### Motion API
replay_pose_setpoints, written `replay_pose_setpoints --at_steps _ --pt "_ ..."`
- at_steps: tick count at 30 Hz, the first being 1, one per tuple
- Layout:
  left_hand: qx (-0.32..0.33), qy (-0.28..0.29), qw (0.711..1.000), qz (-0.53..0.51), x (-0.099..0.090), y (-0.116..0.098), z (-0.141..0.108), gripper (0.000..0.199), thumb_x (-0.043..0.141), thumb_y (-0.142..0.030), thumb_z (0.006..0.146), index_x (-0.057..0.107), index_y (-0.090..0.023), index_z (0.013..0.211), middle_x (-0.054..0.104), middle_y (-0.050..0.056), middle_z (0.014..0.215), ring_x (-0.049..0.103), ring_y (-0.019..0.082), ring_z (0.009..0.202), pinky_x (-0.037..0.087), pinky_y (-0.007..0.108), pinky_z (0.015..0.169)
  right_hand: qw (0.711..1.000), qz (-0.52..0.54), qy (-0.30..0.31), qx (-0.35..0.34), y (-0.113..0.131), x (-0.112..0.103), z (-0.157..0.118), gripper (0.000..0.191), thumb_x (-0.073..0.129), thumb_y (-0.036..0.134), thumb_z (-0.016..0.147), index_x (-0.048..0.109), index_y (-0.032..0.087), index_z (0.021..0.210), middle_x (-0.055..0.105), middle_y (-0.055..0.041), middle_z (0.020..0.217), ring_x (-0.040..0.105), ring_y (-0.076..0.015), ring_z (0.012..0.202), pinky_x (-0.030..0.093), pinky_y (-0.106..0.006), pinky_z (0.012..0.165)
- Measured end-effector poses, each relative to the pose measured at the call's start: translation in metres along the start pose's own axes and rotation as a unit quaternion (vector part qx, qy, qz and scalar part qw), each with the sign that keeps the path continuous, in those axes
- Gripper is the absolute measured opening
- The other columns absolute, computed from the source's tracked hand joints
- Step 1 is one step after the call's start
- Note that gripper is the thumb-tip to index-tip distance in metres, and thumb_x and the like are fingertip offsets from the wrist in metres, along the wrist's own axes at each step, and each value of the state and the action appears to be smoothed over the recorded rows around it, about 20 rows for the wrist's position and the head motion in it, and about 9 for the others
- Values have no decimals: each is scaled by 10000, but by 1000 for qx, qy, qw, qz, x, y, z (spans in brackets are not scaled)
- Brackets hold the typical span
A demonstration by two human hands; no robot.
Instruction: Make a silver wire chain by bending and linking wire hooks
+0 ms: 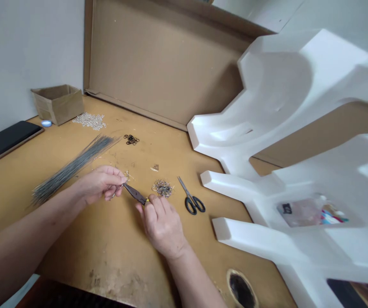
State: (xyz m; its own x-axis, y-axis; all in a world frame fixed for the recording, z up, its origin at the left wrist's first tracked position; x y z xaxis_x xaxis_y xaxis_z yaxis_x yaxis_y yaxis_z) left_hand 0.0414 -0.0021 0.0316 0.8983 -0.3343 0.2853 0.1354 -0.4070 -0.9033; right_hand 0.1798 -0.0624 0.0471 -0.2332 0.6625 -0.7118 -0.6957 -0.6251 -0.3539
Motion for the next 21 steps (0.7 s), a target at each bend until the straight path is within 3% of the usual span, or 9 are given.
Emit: replay_pose_setpoints --at_steps 3,10,14,17,21 --pt "-38 42 998 -10 1 1 -1 241 470 -117 689 435 -139 451 481 -16 347 256 21 243 206 167 287 999 -15 8 -38 -4 -4 2 148 457 172 843 467 180 696 605 -100 716 514 -164 624 460 -284 574" --pt "-96 198 974 -45 5 9 -1 161 535 -174 588 443 -136 462 486 -3 346 236 20 242 160 157 264 985 -43 16 -165 -13 -23 12 154 504 170 820 482 159 668 629 -120 728 505 -163 581 435 -298 534" --pt "-108 242 963 -45 9 13 -1 148 554 -177 577 457 -133 474 491 -4 349 215 16 233 155 158 257 978 -50 16 -204 -17 -28 16 149 516 149 811 491 160 665 627 -113 710 514 -165 601 438 -299 565" --pt "-81 211 972 -63 8 11 0 175 559 -180 610 458 -129 476 505 0 367 239 10 242 192 150 270 981 -42 15 -187 -21 -24 16 146 513 162 814 485 161 671 622 -123 729 511 -168 606 437 -299 562" --pt "12 73 992 -105 -1 3 5 142 548 -119 646 484 -120 518 543 3 420 375 25 293 310 147 333 997 5 23 -71 -24 -11 13 155 470 190 837 453 178 683 605 -122 760 499 -167 619 444 -292 563"
Point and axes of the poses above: each hand's wrist, its own z-axis towards the middle knuckle, its own x-axis out of the palm, y = z × x, the point moved 4 cm from there along z, towards the middle knuckle
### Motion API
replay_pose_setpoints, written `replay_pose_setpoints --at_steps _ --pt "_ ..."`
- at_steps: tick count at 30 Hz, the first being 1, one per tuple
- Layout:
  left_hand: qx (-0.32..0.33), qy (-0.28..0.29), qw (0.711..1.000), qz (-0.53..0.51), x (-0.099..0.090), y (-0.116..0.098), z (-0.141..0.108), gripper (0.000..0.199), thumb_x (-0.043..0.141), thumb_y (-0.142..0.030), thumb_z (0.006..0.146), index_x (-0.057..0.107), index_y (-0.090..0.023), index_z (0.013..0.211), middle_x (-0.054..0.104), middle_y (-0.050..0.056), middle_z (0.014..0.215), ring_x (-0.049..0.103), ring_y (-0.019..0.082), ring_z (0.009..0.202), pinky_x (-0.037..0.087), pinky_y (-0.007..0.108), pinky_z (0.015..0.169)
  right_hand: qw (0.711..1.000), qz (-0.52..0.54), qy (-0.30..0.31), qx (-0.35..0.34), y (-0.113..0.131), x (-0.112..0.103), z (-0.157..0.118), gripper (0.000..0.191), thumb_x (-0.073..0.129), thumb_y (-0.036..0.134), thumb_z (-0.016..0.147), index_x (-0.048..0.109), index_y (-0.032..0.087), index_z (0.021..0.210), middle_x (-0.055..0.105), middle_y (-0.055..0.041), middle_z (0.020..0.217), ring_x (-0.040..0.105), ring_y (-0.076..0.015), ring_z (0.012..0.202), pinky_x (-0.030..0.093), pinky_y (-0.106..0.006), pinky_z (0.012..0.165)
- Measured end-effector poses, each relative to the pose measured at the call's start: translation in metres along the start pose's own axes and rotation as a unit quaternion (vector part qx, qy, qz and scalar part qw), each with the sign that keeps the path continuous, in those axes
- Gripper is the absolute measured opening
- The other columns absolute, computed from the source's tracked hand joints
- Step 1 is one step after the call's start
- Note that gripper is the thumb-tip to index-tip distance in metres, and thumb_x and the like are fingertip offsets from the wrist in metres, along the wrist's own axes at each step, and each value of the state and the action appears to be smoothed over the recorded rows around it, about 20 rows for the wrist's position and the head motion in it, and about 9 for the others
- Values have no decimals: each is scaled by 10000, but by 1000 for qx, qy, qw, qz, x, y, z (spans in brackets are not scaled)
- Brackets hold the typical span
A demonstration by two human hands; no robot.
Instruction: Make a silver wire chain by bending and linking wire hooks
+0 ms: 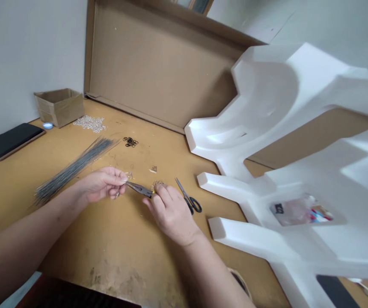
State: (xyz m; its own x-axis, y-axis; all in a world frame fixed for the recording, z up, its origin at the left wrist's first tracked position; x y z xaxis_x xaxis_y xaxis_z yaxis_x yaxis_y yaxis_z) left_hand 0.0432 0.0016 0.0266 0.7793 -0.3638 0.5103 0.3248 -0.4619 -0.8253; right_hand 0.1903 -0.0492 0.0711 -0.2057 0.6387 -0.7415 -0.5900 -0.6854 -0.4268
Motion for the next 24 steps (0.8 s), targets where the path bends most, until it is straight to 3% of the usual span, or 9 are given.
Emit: replay_pose_setpoints --at_steps 5,10,16,24 --pt "117 -140 983 -11 -11 -7 2 107 518 -63 671 505 -112 576 577 2 478 467 39 358 392 167 418 978 110 -25 177 10 15 -4 161 419 207 851 413 197 691 559 -100 767 530 -175 702 452 -279 615" --pt "187 -187 964 19 -10 -11 -1 75 524 -60 658 509 -126 625 588 -14 498 503 57 391 424 192 461 924 244 0 293 17 25 -1 234 392 234 854 331 215 628 463 -12 618 457 -129 560 387 -235 516" --pt "232 -236 940 82 -4 -14 -7 97 514 -51 636 498 -145 627 560 -44 496 517 58 422 428 190 488 877 309 30 367 21 32 3 288 385 282 847 297 213 581 367 33 544 383 -111 507 328 -229 492" --pt "295 -248 908 164 -4 -6 -4 53 514 -135 674 490 -171 643 517 -54 492 527 76 467 420 201 510 866 320 20 385 26 32 2 281 390 277 837 316 208 575 365 34 549 368 -104 499 310 -225 485"
Point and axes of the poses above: each hand's wrist, its own z-axis towards the middle knuckle, its own x-axis out of the palm, y = z × x, the point moved 4 cm from there along z, towards the middle knuckle
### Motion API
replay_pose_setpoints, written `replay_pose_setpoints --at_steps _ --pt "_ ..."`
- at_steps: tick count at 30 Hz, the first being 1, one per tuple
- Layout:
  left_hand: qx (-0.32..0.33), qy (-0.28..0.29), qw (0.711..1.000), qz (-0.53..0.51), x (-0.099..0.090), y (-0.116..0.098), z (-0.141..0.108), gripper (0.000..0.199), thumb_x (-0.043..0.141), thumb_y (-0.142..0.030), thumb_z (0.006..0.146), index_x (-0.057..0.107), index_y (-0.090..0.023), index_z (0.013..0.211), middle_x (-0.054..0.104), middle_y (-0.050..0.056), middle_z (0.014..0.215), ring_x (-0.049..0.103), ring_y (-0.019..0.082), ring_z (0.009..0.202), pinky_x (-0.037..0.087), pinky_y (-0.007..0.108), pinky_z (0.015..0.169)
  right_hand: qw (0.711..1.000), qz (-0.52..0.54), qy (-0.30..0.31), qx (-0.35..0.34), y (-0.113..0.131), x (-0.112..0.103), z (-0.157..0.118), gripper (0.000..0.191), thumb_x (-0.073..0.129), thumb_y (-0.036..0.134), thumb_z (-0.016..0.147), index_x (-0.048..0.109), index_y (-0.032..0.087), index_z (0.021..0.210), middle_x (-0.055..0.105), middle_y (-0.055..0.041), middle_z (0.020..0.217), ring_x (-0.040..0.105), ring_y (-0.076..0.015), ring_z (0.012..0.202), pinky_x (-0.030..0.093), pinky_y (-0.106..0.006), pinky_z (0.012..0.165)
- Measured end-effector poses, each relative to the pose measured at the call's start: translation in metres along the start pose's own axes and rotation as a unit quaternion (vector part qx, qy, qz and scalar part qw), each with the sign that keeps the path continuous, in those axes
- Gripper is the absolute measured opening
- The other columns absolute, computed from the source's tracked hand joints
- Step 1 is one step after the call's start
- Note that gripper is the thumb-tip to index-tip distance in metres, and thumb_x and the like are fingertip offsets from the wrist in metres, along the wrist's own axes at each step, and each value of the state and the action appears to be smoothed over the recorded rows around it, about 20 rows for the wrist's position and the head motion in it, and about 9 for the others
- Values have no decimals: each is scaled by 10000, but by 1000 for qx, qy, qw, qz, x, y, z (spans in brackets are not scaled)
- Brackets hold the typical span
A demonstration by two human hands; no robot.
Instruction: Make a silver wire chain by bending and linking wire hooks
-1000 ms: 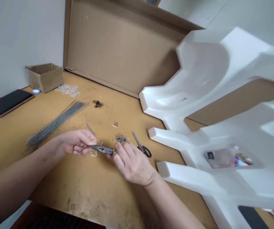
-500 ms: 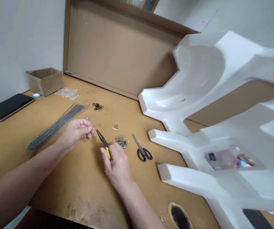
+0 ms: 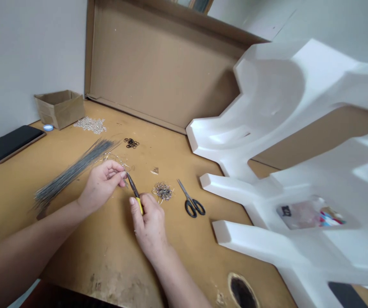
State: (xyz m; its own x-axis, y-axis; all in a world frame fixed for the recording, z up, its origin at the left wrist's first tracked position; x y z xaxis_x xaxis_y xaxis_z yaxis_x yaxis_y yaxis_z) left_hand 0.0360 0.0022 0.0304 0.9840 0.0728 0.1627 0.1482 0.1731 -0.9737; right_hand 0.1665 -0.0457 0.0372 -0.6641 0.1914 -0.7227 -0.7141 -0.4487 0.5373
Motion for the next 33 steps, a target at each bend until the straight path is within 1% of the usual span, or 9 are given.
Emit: replay_pose_setpoints --at_steps 7,10,13,17,22,25,27,30,33 --pt "59 2 995 75 -1 3 -3 39 492 -179 719 489 -186 681 525 -39 518 545 101 518 414 220 537 1000 1 -2 -6 5 0 1 264 380 266 842 346 204 588 368 35 546 369 -102 495 315 -222 478" --pt "78 3 990 114 -2 2 -4 50 482 -185 733 485 -193 684 536 -29 543 553 111 540 421 232 563 1000 -3 -7 -4 6 -1 1 278 382 266 842 327 208 575 349 41 530 355 -99 478 303 -220 459" --pt "101 -5 984 145 -2 -2 -6 52 496 -168 722 492 -200 682 550 -17 589 553 118 563 423 242 589 1000 -11 -14 -3 7 -1 0 301 382 268 842 293 215 560 317 49 508 332 -96 453 285 -219 435" --pt "119 -14 976 179 -3 -4 -7 70 508 -139 704 508 -203 676 567 -1 633 554 129 602 421 250 619 999 -34 -21 -7 9 -1 1 308 381 274 844 290 216 555 318 51 490 323 -94 433 272 -217 416" --pt "114 -1 974 195 0 -2 -7 57 479 -158 725 496 -198 690 555 -1 619 546 125 581 417 249 601 997 -62 -41 -17 9 -1 0 324 381 282 848 288 218 544 321 53 464 303 -91 402 258 -220 398" --pt "96 13 981 169 1 -1 -7 28 482 -189 729 489 -194 702 547 -7 610 548 120 563 419 242 578 995 -79 -53 -34 8 -1 -1 324 380 286 852 298 220 545 342 50 456 306 -91 390 261 -220 392" --pt "80 20 985 152 2 0 -7 53 488 -223 735 482 -193 691 542 -10 594 547 118 552 419 237 566 993 -90 -61 -44 7 -1 -2 326 378 282 855 301 220 544 362 46 455 304 -90 382 260 -221 388" --pt "63 13 988 139 2 1 -7 101 491 -250 742 472 -194 660 540 -12 583 538 114 547 414 232 560 990 -110 -70 -57 7 0 -3 317 367 276 862 328 218 553 399 36 467 320 -91 381 270 -221 391" --pt "53 6 990 132 1 1 -7 102 498 -238 736 469 -193 649 552 -9 611 527 107 542 407 227 553 986 -129 -80 -74 8 1 -4 307 351 270 871 346 216 569 418 29 477 351 -95 390 289 -219 403"
Point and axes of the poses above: each hand's wrist, its own z-axis towards the middle knuckle, its own x-axis out of the palm, y = z × x, the point moved 4 cm from there along z, towards the middle knuckle
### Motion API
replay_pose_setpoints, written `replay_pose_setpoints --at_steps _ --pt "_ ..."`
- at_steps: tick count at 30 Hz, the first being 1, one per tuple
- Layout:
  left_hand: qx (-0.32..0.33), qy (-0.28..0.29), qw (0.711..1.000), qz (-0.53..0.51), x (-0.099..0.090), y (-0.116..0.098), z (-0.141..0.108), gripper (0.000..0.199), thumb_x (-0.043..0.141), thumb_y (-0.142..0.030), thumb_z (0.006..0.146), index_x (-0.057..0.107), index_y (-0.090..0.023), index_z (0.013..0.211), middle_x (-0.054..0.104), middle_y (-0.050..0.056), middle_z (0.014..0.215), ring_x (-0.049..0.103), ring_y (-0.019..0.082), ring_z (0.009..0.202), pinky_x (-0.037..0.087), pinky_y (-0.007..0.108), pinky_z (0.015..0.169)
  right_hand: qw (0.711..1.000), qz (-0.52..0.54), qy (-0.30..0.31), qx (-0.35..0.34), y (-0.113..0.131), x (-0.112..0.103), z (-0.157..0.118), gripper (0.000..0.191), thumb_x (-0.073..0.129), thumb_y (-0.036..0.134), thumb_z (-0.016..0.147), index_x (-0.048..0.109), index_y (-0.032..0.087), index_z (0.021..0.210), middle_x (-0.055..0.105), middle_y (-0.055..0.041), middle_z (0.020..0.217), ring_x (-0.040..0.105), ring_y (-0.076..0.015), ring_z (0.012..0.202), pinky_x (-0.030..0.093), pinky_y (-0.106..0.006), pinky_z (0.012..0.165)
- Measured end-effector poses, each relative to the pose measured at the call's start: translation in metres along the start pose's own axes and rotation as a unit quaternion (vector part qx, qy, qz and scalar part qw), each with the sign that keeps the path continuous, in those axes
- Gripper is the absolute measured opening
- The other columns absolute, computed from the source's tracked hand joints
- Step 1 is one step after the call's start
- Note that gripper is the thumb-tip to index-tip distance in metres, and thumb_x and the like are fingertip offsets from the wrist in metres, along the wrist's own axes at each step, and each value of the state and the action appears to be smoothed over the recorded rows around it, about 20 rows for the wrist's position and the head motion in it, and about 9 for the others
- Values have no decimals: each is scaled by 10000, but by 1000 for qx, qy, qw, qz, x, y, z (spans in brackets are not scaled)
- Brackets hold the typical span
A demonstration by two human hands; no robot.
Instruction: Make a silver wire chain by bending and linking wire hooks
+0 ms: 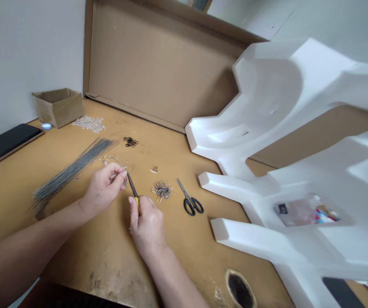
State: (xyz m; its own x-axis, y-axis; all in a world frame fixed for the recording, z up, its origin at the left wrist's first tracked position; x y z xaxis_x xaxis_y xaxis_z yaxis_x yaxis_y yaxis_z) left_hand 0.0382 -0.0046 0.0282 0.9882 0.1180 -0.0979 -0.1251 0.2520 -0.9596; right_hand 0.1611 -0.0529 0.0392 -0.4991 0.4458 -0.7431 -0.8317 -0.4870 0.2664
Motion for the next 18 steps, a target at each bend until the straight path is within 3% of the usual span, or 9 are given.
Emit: replay_pose_setpoints --at_steps 8,18 --pt "-78 2 994 -73 0 -7 -1 138 481 -192 719 460 -182 583 519 -35 509 492 80 435 389 207 484 996 -68 -8 -53 3 1 -2 293 328 240 884 371 214 596 433 17 490 390 -108 416 301 -224 425" --pt "-226 56 945 -230 3 5 5 213 480 -120 693 472 -141 481 530 -17 435 421 42 311 337 176 367 989 -113 -11 -94 6 4 -1 282 331 208 886 357 217 606 449 7 516 375 -113 421 276 -240 421"
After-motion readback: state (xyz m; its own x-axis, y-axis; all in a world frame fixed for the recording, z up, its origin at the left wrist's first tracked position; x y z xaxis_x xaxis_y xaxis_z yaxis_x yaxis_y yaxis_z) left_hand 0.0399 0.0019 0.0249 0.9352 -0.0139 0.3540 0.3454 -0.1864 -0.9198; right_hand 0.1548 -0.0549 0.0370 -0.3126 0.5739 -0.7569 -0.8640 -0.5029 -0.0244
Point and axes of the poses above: each hand's wrist, its own z-axis towards the middle knuckle, its own x-axis out of the palm, y = z × x, the point moved 4 cm from there along z, towards the middle knuckle
